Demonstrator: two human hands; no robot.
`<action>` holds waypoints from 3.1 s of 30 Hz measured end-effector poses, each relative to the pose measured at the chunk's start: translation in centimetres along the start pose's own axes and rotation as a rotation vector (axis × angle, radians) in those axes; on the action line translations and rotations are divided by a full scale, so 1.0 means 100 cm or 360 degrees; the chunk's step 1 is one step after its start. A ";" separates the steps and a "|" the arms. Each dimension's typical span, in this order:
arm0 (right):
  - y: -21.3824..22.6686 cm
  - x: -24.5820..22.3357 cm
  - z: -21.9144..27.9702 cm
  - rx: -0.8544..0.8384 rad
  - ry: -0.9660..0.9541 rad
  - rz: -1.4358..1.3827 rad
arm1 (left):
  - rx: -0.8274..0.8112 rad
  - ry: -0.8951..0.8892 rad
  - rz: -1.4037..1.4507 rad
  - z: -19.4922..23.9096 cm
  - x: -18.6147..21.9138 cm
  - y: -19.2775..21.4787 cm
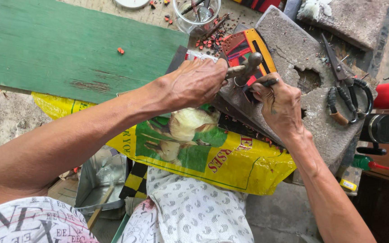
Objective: The person uses a hammer and a metal punch to create holes along the edges of a colorful leather pouch. They repeatedly position the punch and strike it to form a series of holes, then set the finished pouch aside and begin working on a second pouch.
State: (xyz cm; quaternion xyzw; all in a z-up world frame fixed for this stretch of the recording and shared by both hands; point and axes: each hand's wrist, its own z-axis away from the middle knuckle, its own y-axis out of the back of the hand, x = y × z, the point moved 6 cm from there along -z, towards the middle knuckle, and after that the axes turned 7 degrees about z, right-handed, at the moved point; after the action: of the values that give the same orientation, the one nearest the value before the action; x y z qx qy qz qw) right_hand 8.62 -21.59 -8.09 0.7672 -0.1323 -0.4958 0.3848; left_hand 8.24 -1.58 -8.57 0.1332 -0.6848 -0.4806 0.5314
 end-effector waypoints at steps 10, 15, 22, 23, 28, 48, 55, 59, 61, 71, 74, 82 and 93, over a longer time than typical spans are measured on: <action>-0.001 -0.013 -0.004 0.0090 0.0278 0.0242 | -0.0085 0.0058 0.0109 -0.003 0.018 0.034; -0.005 -0.006 0.000 -0.0011 0.0245 0.0355 | 0.0293 -0.0143 0.0269 0.018 0.062 0.060; -0.007 -0.001 -0.001 -0.0085 0.0219 0.0387 | 0.0432 -0.0329 0.0257 0.026 0.078 0.067; -0.006 -0.003 0.001 -0.0052 0.0279 0.0335 | 0.0524 -0.0393 0.0297 0.029 0.080 0.069; -0.005 -0.008 -0.007 -0.0026 0.0332 0.0400 | 0.0265 -0.0192 0.0275 0.022 0.076 0.064; -0.006 -0.011 -0.004 0.0010 0.0314 0.0316 | 0.0869 -0.0604 0.0753 0.020 0.100 0.102; -0.004 -0.008 -0.007 -0.0048 0.0280 0.0327 | -0.0089 0.0330 0.0012 0.076 0.019 0.046; -0.005 -0.002 -0.003 0.0014 0.0260 0.0315 | 0.0590 0.0328 -0.0413 0.132 -0.027 0.050; -0.006 -0.001 0.000 0.0122 0.0277 0.0281 | 0.0638 0.0438 -0.0590 0.146 -0.050 0.049; -0.017 0.050 0.021 0.0394 -0.0563 -0.0944 | 0.0829 0.0356 0.1001 0.023 -0.031 -0.010; -0.020 0.052 0.030 0.0390 -0.0456 -0.1048 | 0.0756 0.0384 0.1301 -0.029 -0.038 -0.027; -0.016 0.023 0.037 0.0249 -0.0277 -0.0733 | 0.0931 0.0038 0.0578 -0.037 0.000 -0.026; 0.000 0.042 0.055 0.0433 -0.0652 -0.1176 | 0.0842 -0.0060 0.0502 -0.024 -0.014 -0.010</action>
State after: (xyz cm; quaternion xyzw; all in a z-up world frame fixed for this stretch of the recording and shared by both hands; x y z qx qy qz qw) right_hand 5.88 -26.58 -12.03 0.6927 0.0133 -0.7198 0.0431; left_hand 10.56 -2.38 -10.21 0.1502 -0.8080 -0.1996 0.5336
